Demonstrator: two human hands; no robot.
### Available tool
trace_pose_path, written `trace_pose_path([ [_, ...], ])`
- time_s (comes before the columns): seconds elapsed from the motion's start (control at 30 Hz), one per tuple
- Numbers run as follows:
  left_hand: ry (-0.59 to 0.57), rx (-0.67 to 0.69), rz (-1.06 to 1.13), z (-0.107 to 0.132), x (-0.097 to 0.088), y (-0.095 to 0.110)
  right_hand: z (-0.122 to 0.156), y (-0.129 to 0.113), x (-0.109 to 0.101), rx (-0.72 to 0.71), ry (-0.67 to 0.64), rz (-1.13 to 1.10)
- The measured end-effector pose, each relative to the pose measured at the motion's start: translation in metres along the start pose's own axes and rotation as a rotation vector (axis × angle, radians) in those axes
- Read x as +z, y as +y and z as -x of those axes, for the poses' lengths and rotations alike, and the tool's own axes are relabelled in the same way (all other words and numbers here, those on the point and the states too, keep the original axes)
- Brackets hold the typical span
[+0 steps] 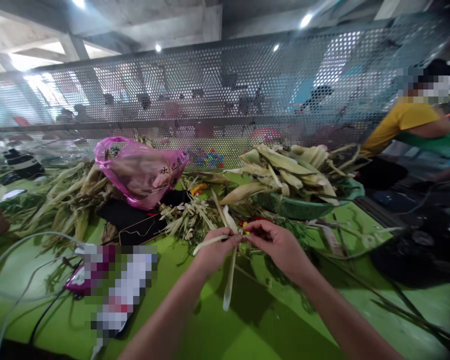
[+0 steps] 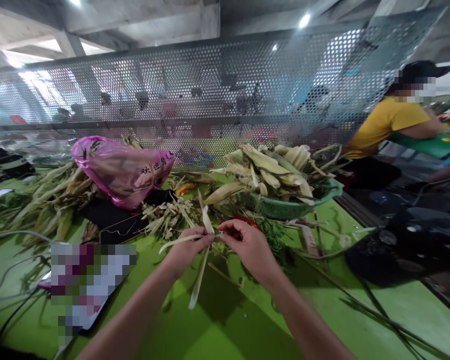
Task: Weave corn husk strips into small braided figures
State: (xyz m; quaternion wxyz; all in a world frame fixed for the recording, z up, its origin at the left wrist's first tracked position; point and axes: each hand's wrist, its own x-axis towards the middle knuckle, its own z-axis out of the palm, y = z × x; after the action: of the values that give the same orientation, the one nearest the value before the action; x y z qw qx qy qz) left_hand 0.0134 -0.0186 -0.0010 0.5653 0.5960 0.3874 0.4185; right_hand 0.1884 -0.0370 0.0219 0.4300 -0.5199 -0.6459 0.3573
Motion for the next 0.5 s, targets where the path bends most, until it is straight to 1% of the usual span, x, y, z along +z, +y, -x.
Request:
trace_pose_path([
  [0.07,-0.041,0.017,0.002,-0.001,-0.001,-0.003,-0.001,0.004,0.000,-0.049,0.052,0.027],
  [0.13,-0.054,0.031,0.015,-0.002,-0.002,-0.005,-0.001,0.004,0.001,-0.094,0.096,0.061],
  [0.2,-0.002,0.029,0.045,-0.001,-0.003,-0.004,0.001,0.001,0.003,-0.151,0.180,0.105],
  [0.27,0.098,0.015,0.102,0.000,-0.004,0.000,0.005,-0.004,0.006,-0.185,0.269,0.149],
  [0.3,0.145,0.007,0.137,0.000,-0.004,0.002,0.007,-0.007,0.008,-0.178,0.274,0.165],
  [0.33,0.187,0.003,0.169,0.001,-0.004,0.004,0.009,-0.010,0.011,-0.153,0.236,0.173],
  [0.43,0.241,0.013,0.221,0.002,-0.002,0.009,0.014,-0.011,0.022,-0.052,-0.012,0.163],
  [0.5,0.251,0.024,0.229,0.001,-0.001,0.009,0.015,-0.008,0.030,-0.033,-0.095,0.172],
])
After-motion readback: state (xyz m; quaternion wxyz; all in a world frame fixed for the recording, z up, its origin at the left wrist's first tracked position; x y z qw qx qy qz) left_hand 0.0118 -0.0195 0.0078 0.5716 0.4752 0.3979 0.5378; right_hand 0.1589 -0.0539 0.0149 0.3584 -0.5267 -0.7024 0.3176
